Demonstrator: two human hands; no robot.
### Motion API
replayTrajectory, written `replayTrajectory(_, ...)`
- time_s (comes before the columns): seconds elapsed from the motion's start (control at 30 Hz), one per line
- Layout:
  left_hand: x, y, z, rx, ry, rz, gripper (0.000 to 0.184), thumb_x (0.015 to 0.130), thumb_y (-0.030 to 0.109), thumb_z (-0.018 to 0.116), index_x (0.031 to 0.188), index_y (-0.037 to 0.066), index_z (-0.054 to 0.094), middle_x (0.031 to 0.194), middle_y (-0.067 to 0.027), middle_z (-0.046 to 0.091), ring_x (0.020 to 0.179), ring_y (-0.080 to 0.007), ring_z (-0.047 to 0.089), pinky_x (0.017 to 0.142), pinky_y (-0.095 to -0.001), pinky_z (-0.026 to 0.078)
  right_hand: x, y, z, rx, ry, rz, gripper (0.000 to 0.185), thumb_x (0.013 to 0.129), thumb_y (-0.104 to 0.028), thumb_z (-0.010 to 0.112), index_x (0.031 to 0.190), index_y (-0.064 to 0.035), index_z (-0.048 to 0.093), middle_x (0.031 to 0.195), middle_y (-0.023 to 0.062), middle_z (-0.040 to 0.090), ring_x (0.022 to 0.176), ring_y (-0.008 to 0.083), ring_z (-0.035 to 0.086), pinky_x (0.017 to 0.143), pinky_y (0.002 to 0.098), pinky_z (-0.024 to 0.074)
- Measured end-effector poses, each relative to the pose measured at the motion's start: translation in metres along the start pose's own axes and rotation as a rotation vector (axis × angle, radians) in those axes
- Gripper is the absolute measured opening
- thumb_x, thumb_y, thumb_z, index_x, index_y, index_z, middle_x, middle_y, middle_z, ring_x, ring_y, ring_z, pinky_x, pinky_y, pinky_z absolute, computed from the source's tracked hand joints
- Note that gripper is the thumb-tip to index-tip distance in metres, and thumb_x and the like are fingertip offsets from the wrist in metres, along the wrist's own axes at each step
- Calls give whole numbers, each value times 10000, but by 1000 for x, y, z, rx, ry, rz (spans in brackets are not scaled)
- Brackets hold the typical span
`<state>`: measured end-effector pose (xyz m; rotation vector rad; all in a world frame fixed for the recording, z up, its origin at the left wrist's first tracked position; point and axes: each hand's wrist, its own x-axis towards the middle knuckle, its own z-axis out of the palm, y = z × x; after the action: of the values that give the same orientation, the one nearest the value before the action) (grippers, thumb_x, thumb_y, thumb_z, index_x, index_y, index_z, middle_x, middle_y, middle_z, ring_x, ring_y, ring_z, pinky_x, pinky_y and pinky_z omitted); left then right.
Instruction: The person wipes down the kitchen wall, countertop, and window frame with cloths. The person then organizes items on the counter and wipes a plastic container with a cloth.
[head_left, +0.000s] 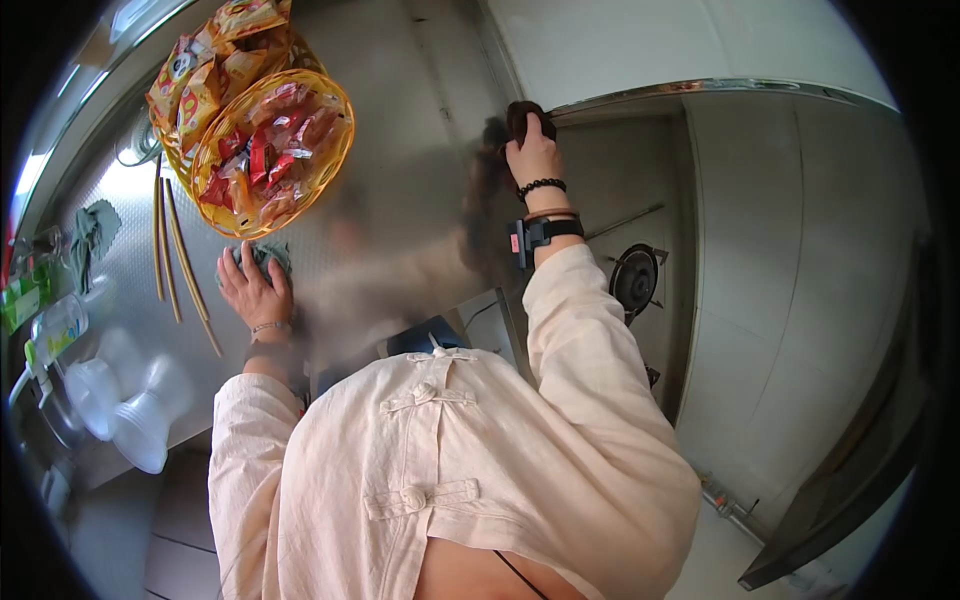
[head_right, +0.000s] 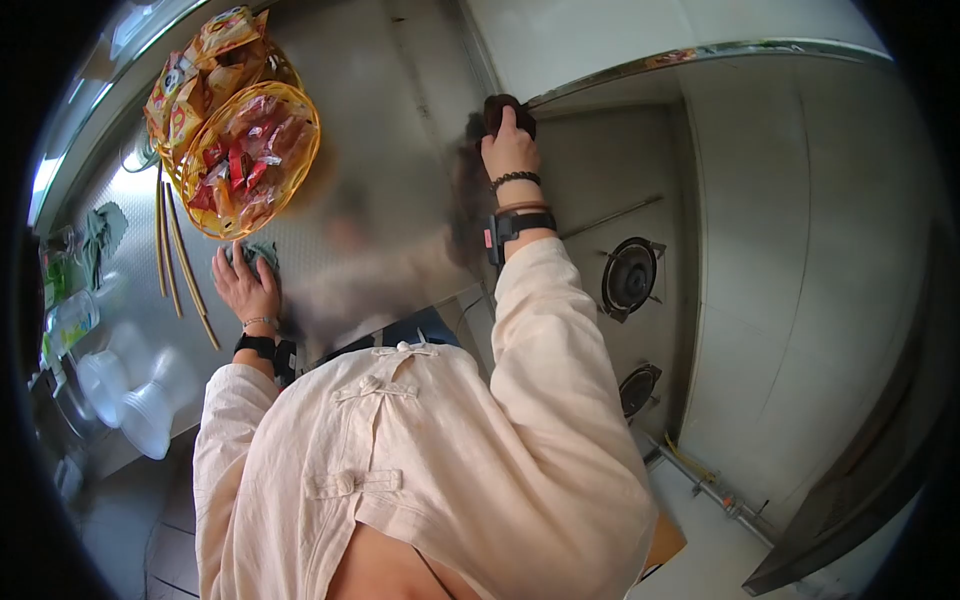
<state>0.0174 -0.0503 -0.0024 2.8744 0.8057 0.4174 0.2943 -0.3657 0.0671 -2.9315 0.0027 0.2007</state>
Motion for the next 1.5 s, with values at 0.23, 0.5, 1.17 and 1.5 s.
replayTrajectory(0.23, 3, 3, -5, 8, -8, -6, 480, 833, 310, 491, 1261, 109, 408, 1329, -160, 346, 1254, -346, 270, 1008, -461, 218, -32, 117, 23, 400, 85, -88, 332, 781, -251, 518, 1003, -12, 577, 941, 249, 582, 930, 426, 528, 802, 452, 440)
replayTrajectory(0.5, 2, 2, -2, -6, 26, 6, 464, 822, 306, 500, 1240, 115, 437, 1315, -158, 361, 1240, -343, 291, 983, -478, 245, -19, 89, 76, -68, 252, -124, 408, 833, -332, 473, 1167, -102, 517, 1303, 223, 365, 1177, 383, 358, 984, 485, 288)
replayTrajectory(1.17, 3, 3, -2, 18, 39, 37, 476, 840, 303, 481, 1258, 84, 412, 1320, -168, 354, 1241, -354, 283, 1017, -451, 224, -19, 92, 33, 64, 157, -150, 329, 773, -208, 559, 1089, -118, 579, 977, 161, 562, 885, 351, 561, 749, 433, 477)
replayTrajectory(1.5, 3, 4, -2, 12, 47, 24, 474, 816, 302, 507, 1242, 106, 432, 1302, -163, 370, 1226, -356, 302, 989, -462, 256, 17, 95, -3, 278, 348, -190, 271, 802, -207, 539, 979, -6, 582, 869, 174, 600, 815, 371, 569, 696, 405, 461)
